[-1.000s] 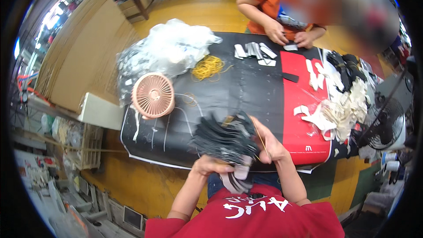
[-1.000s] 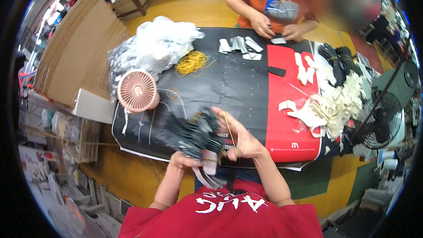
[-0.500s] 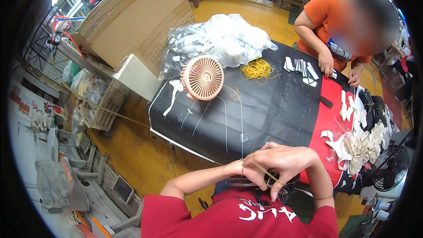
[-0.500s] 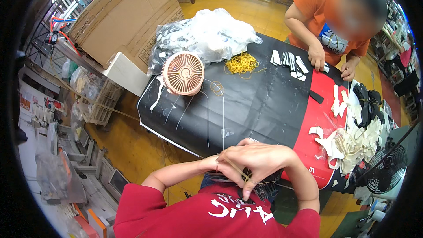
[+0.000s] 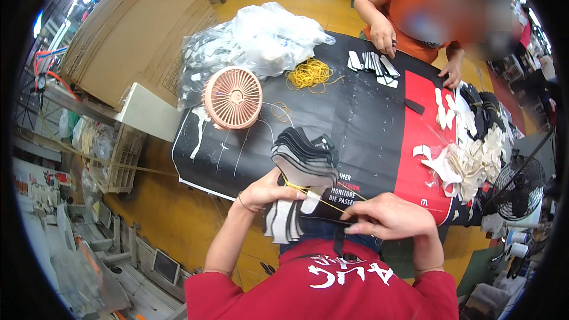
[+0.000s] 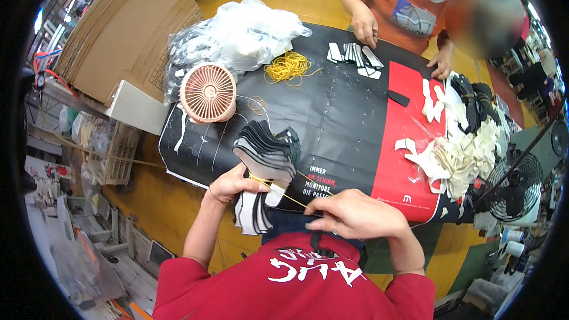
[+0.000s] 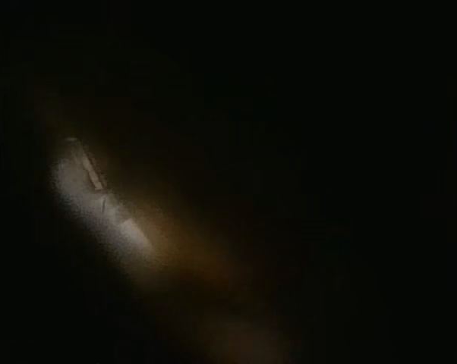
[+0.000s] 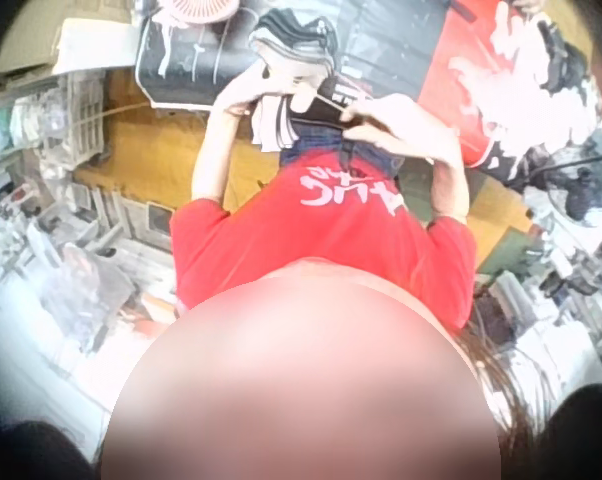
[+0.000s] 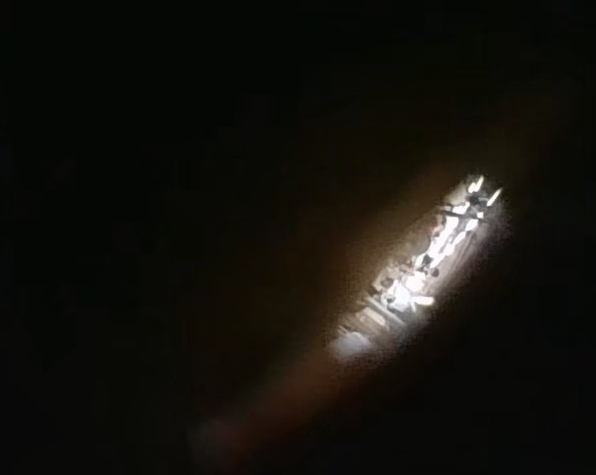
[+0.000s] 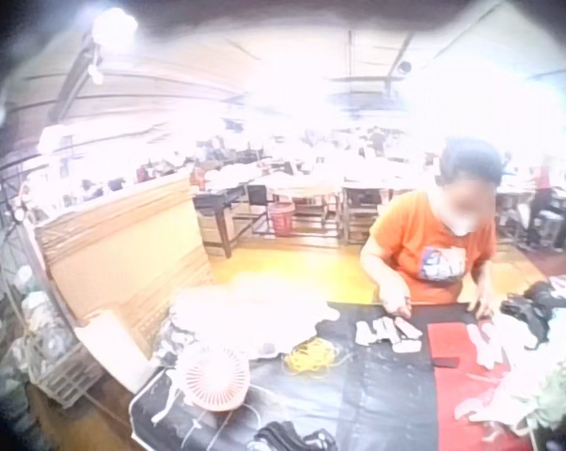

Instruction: The person assembles glove components by hand at a workbench. They fold and align white and black fabric pieces, then bundle the assembled gloves with rubber bands. A coworker across the table performs similar assembly tasks.

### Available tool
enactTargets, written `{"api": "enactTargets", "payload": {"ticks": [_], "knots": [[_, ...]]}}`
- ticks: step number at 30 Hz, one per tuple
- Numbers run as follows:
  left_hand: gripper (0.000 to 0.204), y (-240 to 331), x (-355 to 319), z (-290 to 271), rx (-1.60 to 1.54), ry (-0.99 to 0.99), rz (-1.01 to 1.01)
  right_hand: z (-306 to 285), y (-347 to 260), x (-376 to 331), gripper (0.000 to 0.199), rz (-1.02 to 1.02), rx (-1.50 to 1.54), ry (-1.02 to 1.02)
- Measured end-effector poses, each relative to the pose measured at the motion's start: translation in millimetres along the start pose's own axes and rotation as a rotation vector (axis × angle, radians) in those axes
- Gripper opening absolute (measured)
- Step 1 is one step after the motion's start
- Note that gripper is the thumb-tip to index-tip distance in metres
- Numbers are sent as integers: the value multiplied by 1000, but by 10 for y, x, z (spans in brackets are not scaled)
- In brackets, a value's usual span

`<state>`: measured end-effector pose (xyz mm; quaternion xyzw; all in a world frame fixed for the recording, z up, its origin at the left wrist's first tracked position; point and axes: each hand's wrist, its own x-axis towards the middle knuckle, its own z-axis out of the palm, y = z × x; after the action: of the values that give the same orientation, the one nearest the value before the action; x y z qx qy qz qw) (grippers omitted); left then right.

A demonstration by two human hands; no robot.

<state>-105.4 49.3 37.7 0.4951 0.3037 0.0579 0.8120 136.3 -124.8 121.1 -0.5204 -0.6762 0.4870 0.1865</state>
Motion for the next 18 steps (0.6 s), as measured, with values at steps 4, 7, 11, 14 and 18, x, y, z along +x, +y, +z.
{"api": "enactTargets", "payload": {"ticks": [4, 7, 11, 14, 18], "knots": [[74, -87, -23, 17, -14, -65, 101, 76, 365, 316, 28, 133, 249, 341], [80, -191, -84, -123, -43, -303, 99, 104, 615, 347, 23, 39, 305, 577], [70, -361, -200, -113, -269, -322, -44, 165, 744, 354, 46, -138, -218, 586], [55, -356, -258, 57, -225, -268, -205, 266, 643, 478, 86, -87, 513, 414], [56, -216, -303, 179, 179, -195, 114, 541, 371, 559, 142, -429, 954, 268]]}}
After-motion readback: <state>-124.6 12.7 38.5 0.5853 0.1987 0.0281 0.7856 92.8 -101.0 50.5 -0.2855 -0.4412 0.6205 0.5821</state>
